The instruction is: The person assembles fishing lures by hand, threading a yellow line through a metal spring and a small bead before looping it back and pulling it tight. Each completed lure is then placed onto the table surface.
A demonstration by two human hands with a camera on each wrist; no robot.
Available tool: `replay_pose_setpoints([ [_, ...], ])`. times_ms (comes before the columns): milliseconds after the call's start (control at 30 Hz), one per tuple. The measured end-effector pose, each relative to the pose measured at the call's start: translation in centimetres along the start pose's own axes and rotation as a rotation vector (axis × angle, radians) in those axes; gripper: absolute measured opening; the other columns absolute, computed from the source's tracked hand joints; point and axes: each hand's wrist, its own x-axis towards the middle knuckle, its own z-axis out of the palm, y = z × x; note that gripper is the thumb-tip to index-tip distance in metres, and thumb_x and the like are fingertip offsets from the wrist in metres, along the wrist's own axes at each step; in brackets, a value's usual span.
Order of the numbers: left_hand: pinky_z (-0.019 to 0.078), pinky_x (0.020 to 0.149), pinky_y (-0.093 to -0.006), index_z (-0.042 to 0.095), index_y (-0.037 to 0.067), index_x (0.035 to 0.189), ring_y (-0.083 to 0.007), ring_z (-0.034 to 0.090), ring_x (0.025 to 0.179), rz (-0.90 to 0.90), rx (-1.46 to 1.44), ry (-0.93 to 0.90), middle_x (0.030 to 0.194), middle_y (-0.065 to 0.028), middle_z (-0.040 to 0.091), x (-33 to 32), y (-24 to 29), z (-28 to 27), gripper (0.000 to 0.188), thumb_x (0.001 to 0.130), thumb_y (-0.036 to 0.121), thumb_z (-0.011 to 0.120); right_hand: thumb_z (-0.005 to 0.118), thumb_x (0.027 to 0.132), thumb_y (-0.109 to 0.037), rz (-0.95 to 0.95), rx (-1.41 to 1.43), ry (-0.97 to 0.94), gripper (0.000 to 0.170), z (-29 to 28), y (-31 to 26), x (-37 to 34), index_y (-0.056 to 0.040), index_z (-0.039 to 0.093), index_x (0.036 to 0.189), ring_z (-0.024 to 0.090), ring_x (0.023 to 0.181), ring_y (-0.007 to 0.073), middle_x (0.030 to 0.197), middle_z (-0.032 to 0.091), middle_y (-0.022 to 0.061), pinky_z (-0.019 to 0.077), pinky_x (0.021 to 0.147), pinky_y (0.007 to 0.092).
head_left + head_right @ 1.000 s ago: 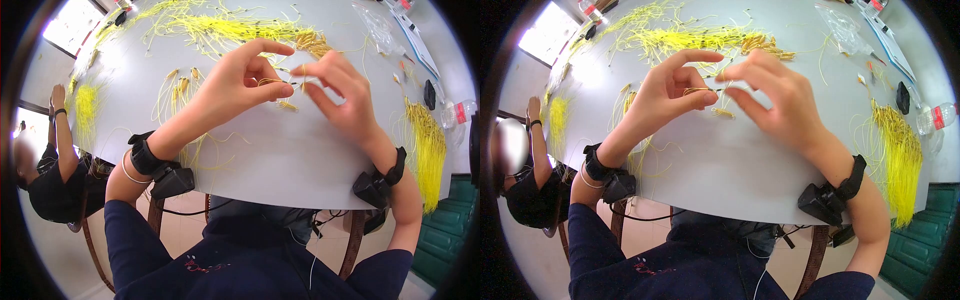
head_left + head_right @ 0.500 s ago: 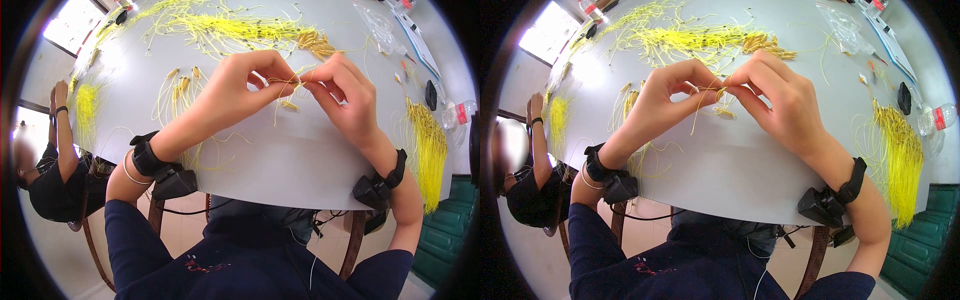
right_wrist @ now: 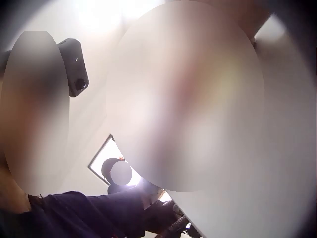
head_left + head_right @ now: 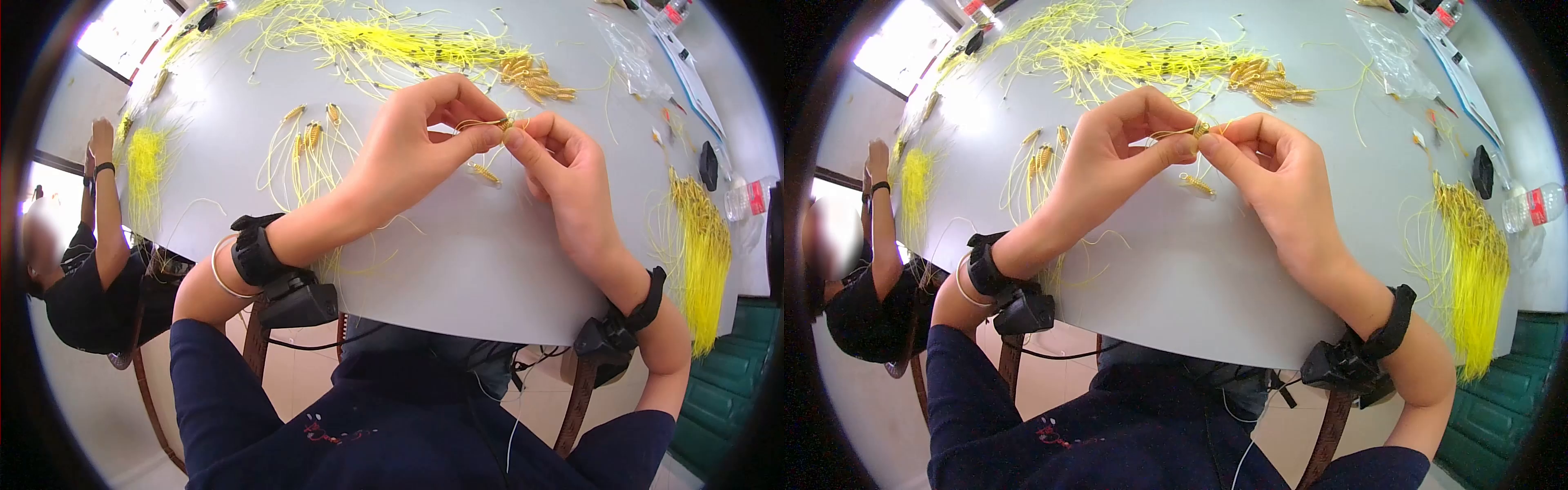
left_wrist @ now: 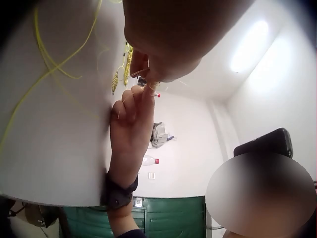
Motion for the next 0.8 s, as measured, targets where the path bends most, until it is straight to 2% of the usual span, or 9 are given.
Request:
replay_pose_setpoints([
  [333, 0.0466, 0.078, -0.0248, 0.06, 0.0, 0.097, -0.0098, 0.058, 0.088, 0.064, -0.024, -0.069, 0.098, -0.0058, 0.063, 0.2, 0.1, -0.3, 0.017, 0.082, 0.008, 0.062, 0.063, 0.084, -0.022, -0.083, -0.016, -0.079, 0.019, -0.1, 0.4, 0.1, -0.0047, 0.056, 0.09, 0.042, 0.061, 0.0008, 0.075, 0.054, -0.0036, 0.0306, 0.052, 0.0163],
  [400, 0.0456, 0.079, -0.0253, 0.061, 0.001, 0.096, -0.0095, 0.058, 0.087, 0.085, 0.088, -0.044, 0.097, -0.0049, 0.063, 0.4, 0.2, -0.7, 0.016, 0.082, 0.01, 0.062, 0.054, 0.087, -0.022, -0.105, 0.117, 0.328, 0.021, 0.0, 0.1, -0.2, -0.0056, 0.052, 0.1, 0.042, 0.063, 0.0026, 0.085, 0.054, -0.0007, 0.0318, 0.055, 0.0162],
  [433, 0.0446, 0.079, -0.0257, 0.062, 0.002, 0.095, -0.0093, 0.058, 0.087, 0.106, 0.198, -0.016, 0.096, -0.0041, 0.063, 0.5, 0.2, -0.9, 0.016, 0.082, 0.013, 0.062, 0.054, 0.087, -0.022, -0.104, 0.118, 0.329, 0.021, -0.3, 0.3, 0.0, -0.0056, 0.052, 0.1, 0.042, 0.063, 0.0026, 0.085, 0.054, -0.0007, 0.0318, 0.055, 0.0162],
  [500, 0.0437, 0.08, -0.0264, 0.062, 0.003, 0.095, -0.0093, 0.058, 0.087, 0.104, 0.205, 0.004, 0.095, -0.0032, 0.064, 0.5, 0.1, -1.2, 0.017, 0.082, 0.015, 0.062, 0.046, 0.088, -0.021, -0.268, 0.109, 0.62, 0.022, -1.6, 0.7, 1.0, -0.0068, 0.048, 0.105, 0.041, 0.064, 0.004, 0.092, 0.052, 0.0022, 0.0321, 0.057, 0.0162],
  [633, 0.0407, 0.084, -0.0288, 0.063, 0.005, 0.093, -0.01, 0.057, 0.09, 0.08, 0.218, 0.018, 0.095, -0.0019, 0.063, 0.5, 0.1, -1.3, 0.018, 0.081, 0.018, 0.064, 0.043, 0.087, -0.016, -0.503, -0.073, 0.645, 0.025, -1.9, 0.2, 1.2, -0.0059, 0.047, 0.11, 0.041, 0.065, 0.0048, 0.1, 0.052, 0.0046, 0.0319, 0.058, 0.0162],
  [700, 0.0392, 0.086, -0.0295, 0.063, 0.005, 0.093, -0.0109, 0.055, 0.093, 0.1, 0.229, -0.004, 0.095, -0.0017, 0.063, 0.5, 0.4, -1.3, 0.018, 0.08, 0.016, 0.065, 0.044, 0.09, -0.02, -0.618, -0.134, 0.386, 0.034, -1.3, -0.7, 0.6, -0.0038, 0.043, 0.119, 0.044, 0.066, 0.006, 0.105, 0.052, 0.0064, 0.0329, 0.056, 0.0168],
  [733, 0.0377, 0.088, -0.0303, 0.063, 0.006, 0.093, -0.0117, 0.054, 0.096, 0.121, 0.241, -0.024, 0.095, -0.0016, 0.063, 0.5, 0.4, -1.2, 0.017, 0.078, 0.015, 0.066, 0.044, 0.09, -0.02, -0.615, -0.134, 0.387, 0.034, -0.9, -0.7, 0.4, -0.0038, 0.043, 0.119, 0.044, 0.066, 0.006, 0.105, 0.052, 0.0064, 0.0329, 0.056, 0.0168],
  [767, 0.0377, 0.088, -0.0303, 0.063, 0.006, 0.093, -0.0117, 0.054, 0.096, 0.12, 0.24, -0.025, 0.095, -0.0016, 0.063, 0.5, 0.3, -1.1, 0.017, 0.078, 0.015, 0.066, 0.044, 0.091, -0.023, -0.483, -0.019, 0.144, 0.038, -0.5, -0.7, 0.3, -0.0036, 0.041, 0.123, 0.046, 0.068, 0.0062, 0.107, 0.051, 0.0068, 0.0335, 0.054, 0.0171],
  [800, 0.0372, 0.088, -0.0314, 0.064, 0.008, 0.089, -0.0127, 0.054, 0.096, 0.24, 0.23, -0.026, 0.093, -0.0004, 0.063, 0.6, 0.1, -0.9, 0.016, 0.075, 0.016, 0.067, 0.045, 0.092, -0.026, -0.345, 0.094, -0.097, 0.042, -0.2, -0.6, 0.1, -0.0034, 0.038, 0.127, 0.048, 0.07, 0.0064, 0.109, 0.051, 0.0073, 0.034, 0.052, 0.0174],
])
